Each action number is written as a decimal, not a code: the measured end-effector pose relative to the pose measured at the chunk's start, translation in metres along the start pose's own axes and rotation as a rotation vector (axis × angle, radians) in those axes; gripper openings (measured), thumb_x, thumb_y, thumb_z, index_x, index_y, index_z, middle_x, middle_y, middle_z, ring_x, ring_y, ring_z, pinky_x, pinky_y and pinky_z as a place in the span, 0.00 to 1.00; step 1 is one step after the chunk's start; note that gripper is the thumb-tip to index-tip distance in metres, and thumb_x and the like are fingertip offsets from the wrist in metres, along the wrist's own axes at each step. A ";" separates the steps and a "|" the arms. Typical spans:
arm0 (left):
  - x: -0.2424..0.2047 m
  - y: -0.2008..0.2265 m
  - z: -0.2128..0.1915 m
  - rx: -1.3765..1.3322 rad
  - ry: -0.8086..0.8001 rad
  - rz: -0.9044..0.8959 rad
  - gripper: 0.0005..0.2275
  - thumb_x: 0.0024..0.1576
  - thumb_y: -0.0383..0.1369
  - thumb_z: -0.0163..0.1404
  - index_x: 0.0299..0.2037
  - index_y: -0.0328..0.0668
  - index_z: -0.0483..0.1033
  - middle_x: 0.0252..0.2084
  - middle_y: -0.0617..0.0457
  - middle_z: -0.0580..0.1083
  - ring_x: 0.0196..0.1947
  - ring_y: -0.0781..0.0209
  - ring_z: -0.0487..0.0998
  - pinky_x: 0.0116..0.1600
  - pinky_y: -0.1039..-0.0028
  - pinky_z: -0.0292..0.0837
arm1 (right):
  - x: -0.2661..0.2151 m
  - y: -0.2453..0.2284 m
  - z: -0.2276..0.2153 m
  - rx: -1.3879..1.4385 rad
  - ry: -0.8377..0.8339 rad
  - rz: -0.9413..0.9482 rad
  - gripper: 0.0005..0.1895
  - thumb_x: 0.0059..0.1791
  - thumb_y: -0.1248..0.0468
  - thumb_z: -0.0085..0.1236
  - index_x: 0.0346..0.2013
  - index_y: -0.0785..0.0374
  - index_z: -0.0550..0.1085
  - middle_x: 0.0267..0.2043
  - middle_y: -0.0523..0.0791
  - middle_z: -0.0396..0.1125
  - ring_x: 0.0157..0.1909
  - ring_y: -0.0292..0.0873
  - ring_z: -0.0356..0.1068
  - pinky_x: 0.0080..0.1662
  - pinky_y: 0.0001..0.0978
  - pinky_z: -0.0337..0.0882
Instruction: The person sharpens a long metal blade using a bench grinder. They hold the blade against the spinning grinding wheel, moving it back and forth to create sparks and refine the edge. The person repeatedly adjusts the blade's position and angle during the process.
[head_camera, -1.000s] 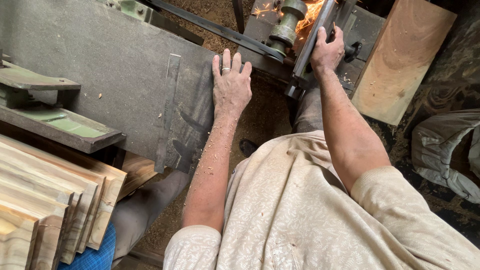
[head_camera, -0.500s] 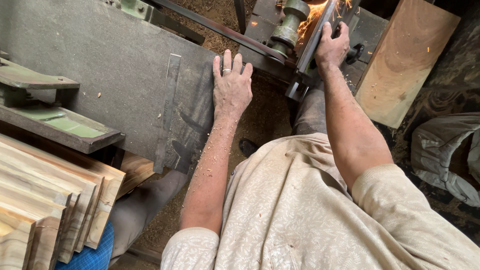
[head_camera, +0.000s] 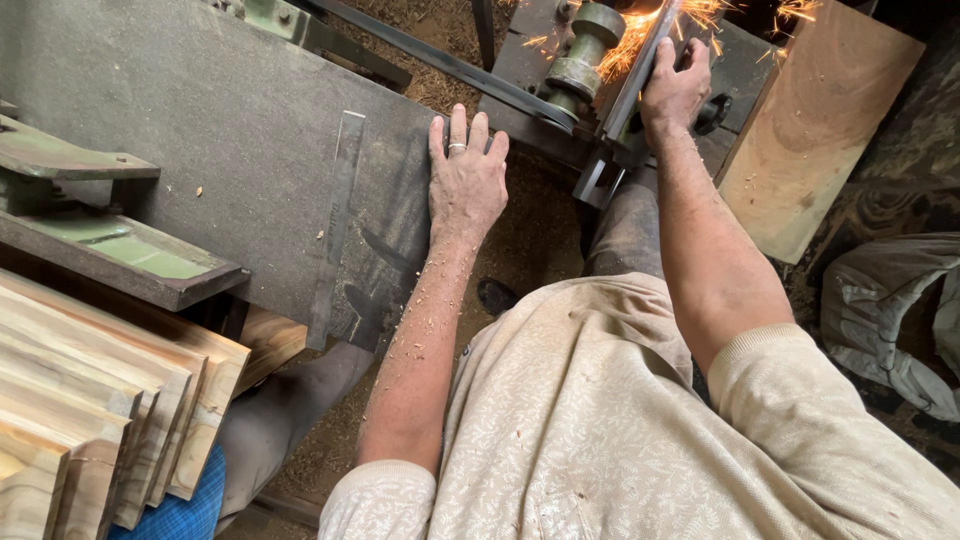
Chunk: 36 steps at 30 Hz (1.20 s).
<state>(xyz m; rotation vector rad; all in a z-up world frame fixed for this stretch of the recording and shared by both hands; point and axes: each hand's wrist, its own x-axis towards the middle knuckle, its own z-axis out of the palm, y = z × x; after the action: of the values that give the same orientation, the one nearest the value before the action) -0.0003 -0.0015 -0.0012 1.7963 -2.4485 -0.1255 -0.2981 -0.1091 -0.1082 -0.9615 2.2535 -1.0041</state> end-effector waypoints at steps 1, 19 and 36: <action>0.000 0.000 0.000 0.006 0.001 0.003 0.13 0.62 0.36 0.51 0.55 0.46 0.75 0.66 0.44 0.68 0.72 0.42 0.58 0.75 0.44 0.44 | 0.001 0.000 0.000 -0.001 0.000 0.009 0.31 0.52 0.48 0.54 0.63 0.64 0.66 0.57 0.51 0.70 0.60 0.46 0.70 0.60 0.40 0.68; 0.002 0.000 0.000 0.026 -0.005 0.006 0.13 0.63 0.37 0.49 0.56 0.46 0.75 0.66 0.45 0.67 0.72 0.41 0.58 0.75 0.44 0.44 | 0.026 0.005 0.005 0.005 0.039 -0.071 0.31 0.53 0.47 0.56 0.62 0.66 0.66 0.59 0.54 0.66 0.61 0.49 0.66 0.59 0.42 0.66; 0.003 0.002 0.000 0.062 -0.039 0.001 0.14 0.61 0.36 0.50 0.56 0.45 0.75 0.65 0.45 0.68 0.72 0.42 0.59 0.74 0.43 0.45 | 0.044 0.002 0.006 0.068 0.013 -0.035 0.30 0.51 0.46 0.55 0.59 0.64 0.70 0.54 0.50 0.72 0.56 0.45 0.74 0.57 0.37 0.72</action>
<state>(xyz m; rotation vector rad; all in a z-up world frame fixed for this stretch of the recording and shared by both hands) -0.0029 -0.0037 -0.0005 1.8339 -2.5068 -0.0859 -0.3235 -0.1441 -0.1200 -0.9705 2.2053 -1.0986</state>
